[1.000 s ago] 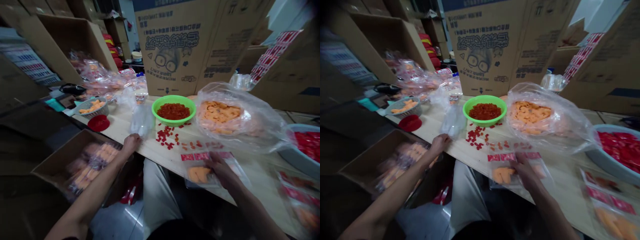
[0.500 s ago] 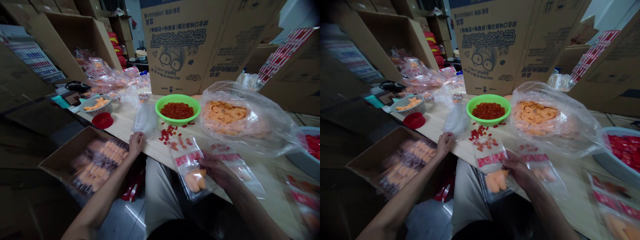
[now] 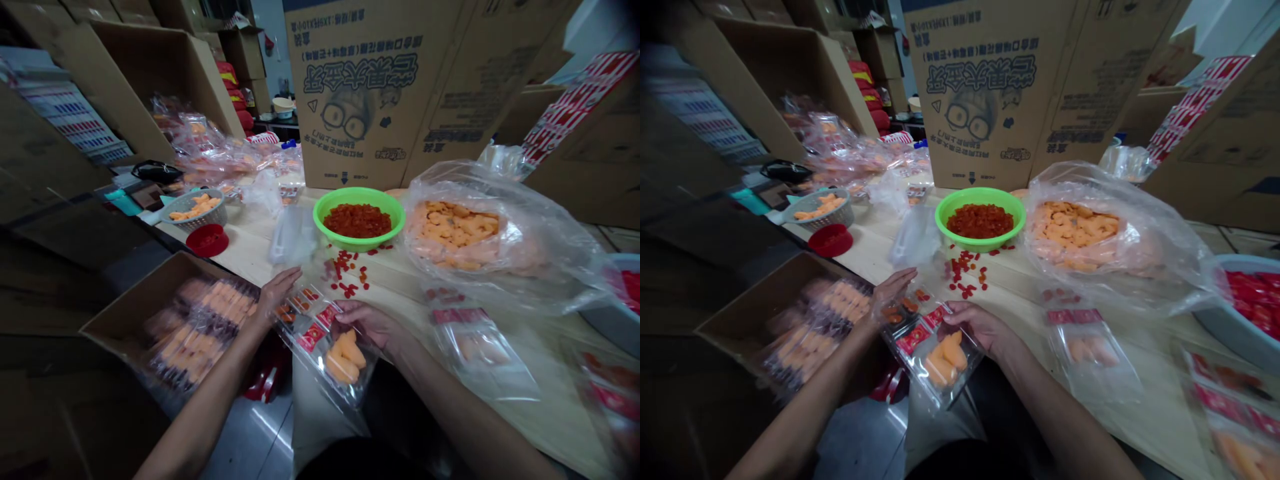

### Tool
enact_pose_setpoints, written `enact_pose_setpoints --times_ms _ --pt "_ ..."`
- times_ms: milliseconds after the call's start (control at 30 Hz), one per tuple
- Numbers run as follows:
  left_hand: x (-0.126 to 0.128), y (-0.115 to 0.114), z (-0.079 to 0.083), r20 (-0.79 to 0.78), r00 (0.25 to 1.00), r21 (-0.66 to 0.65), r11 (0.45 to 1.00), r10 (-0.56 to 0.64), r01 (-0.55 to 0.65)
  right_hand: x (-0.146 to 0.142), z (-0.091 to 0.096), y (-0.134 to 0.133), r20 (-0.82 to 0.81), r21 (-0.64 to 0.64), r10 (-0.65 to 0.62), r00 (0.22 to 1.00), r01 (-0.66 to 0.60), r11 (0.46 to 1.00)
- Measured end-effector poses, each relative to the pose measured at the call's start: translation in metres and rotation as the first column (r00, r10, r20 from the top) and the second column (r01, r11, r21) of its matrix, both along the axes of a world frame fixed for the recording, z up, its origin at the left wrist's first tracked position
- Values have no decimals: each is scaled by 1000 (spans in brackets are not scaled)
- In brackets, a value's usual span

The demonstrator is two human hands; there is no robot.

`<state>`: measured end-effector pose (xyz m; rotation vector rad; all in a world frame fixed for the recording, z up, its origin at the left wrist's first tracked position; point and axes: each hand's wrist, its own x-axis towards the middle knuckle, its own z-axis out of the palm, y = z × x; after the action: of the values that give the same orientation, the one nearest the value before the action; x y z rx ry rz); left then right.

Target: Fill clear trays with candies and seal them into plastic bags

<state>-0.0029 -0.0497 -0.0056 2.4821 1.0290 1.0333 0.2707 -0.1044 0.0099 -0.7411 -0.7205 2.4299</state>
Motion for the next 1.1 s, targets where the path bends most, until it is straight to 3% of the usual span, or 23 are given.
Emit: enact_pose_setpoints --times_ms 133,267,567,733,867,1000,1100 --pt "4 -8 13 26 996 -10 997 -80 80 8 -9 5 84 -40 -97 992 101 994" --pt "13 -12 19 52 996 27 997 -67 66 24 -8 5 151 -15 -172 973 176 984" --pt "35 -14 18 -9 999 69 996 -48 49 46 -4 2 231 133 -269 935 243 961" --pt "41 -10 19 34 997 -14 997 -74 74 50 1 -1 315 154 -289 904 252 955" --pt "39 -11 18 -70 993 20 995 -95 97 51 1 -3 341 169 -293 893 248 954" --pt "37 -14 13 -202 979 184 983 14 24 52 -2 -4 352 192 -328 877 275 942" --pt "39 -13 6 -147 985 170 983 92 -67 54 -1 -3 343 156 -347 873 311 938"
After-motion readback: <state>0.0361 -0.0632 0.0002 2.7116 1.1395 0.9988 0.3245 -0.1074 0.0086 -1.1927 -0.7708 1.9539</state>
